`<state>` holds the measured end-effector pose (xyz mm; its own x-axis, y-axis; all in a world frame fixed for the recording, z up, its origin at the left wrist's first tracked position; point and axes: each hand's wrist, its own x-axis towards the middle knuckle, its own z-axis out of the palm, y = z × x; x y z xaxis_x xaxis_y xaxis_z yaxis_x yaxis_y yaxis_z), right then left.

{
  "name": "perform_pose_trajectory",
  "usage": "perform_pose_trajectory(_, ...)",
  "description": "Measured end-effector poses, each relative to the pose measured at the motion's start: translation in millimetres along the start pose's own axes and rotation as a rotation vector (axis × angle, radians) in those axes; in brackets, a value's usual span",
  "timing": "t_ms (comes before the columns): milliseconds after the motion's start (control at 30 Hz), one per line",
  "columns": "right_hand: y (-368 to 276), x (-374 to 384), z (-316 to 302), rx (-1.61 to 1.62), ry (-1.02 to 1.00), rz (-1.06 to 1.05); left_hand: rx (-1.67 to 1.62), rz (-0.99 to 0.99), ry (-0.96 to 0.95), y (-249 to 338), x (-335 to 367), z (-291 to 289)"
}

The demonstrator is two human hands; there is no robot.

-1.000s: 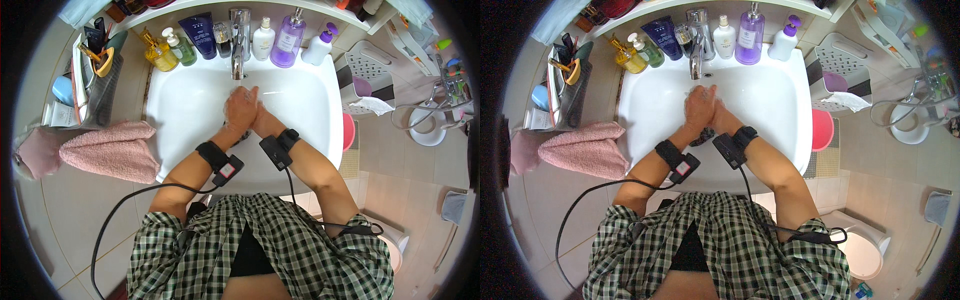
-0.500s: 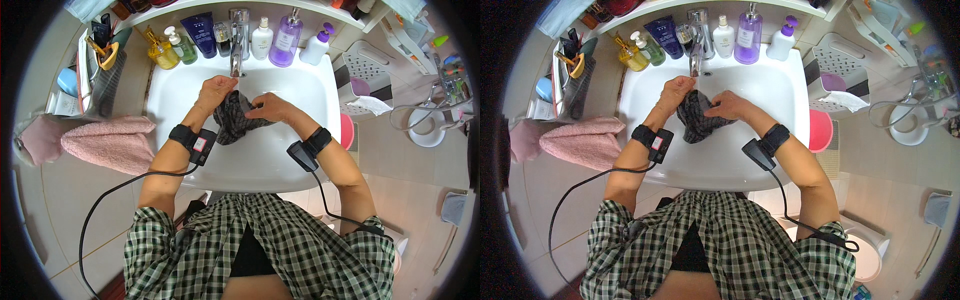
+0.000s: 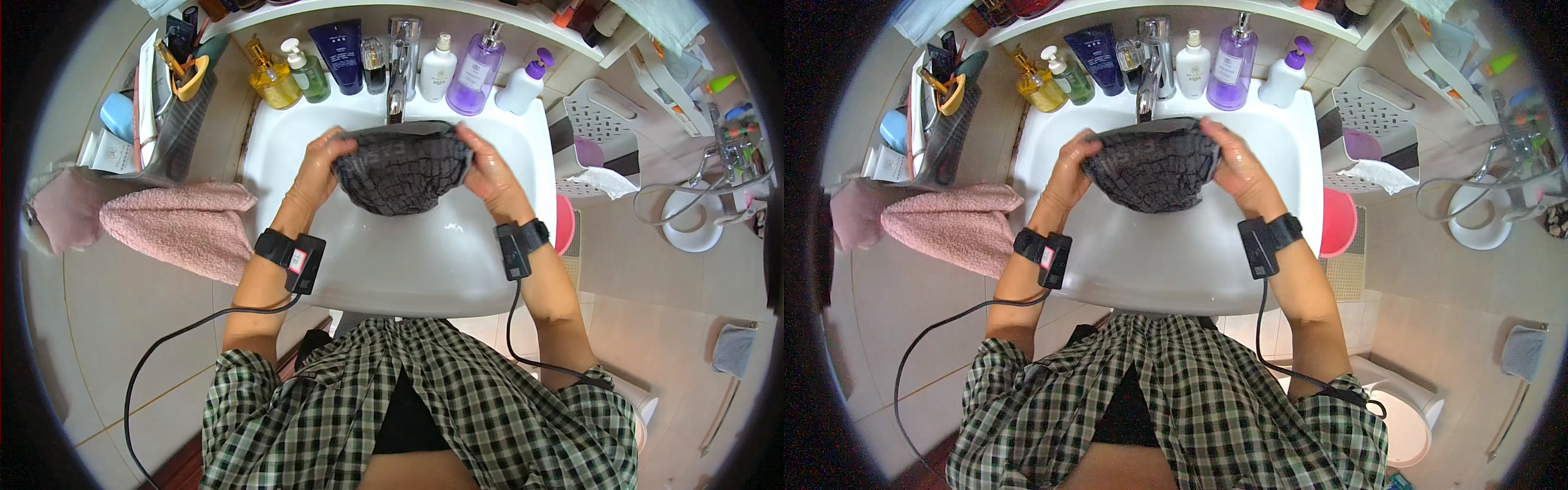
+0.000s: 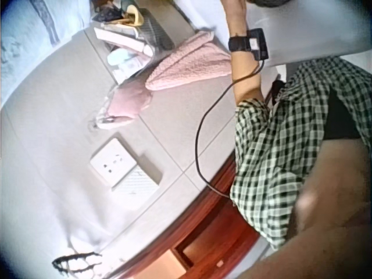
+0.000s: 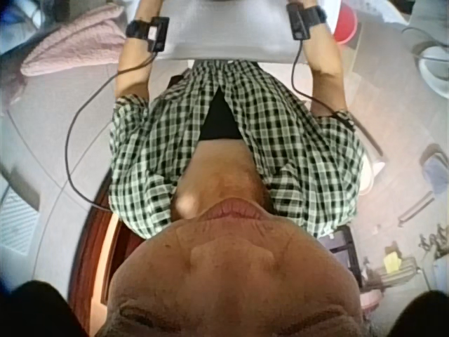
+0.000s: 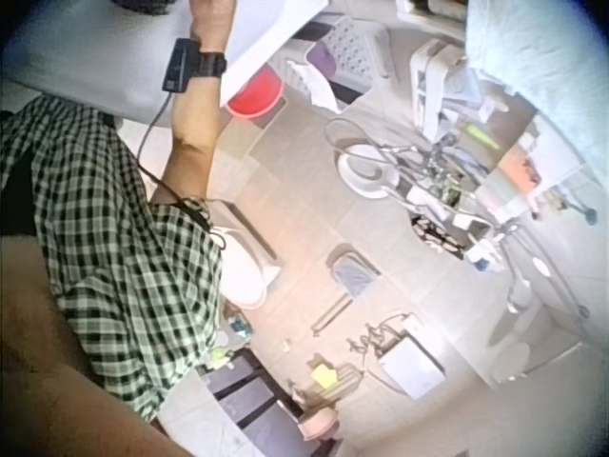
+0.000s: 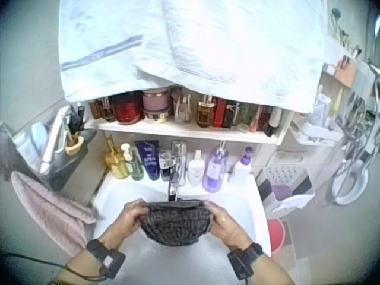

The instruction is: Washing a cloth in the sink and then using it to wipe down a white plastic laundry basket.

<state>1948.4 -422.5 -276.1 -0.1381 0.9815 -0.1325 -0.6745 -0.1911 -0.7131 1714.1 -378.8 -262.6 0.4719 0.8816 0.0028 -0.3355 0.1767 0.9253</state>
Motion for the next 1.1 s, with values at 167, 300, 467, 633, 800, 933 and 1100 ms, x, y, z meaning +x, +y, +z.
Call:
perform_pose_trajectory(167,73.9,39.1,-29.9,-0.032,-0.127,-0.028,0.154,-0.165,0.144,-51.5,34.0,0.6)
perform_pose_trajectory(300,75.6,36.8,-6.7,0.266,-0.176,0.197,1.002,0.168,0.251,-59.0,7.1,71.4)
perform_pose_trajectory(467,80.1,36.6,-10.0,-0.364,-0.244,-0.137,1.147,0.347,0.414,-62.4,11.7,82.2)
perform_pose_trajectory(633,76.4,33.2,-9.2,-0.786,-0.213,-0.326,1.251,0.503,0.36,-66.1,30.7,71.0)
perform_pose_trajectory(800,42.1,10.8,41.2,0.087,0.241,0.368,1.188,0.093,0.35,-52.3,33.4,11.5)
perform_pose_trajectory(933,14.4,16.8,16.9,-0.104,0.175,0.21,1.319,0.018,-0.09,-50.4,27.8,-9.5)
perform_pose_trajectory(1100,26.0,30.6,-13.7,-0.526,0.251,-0.033,0.226,-0.113,0.048,0.9,20.6,26.4)
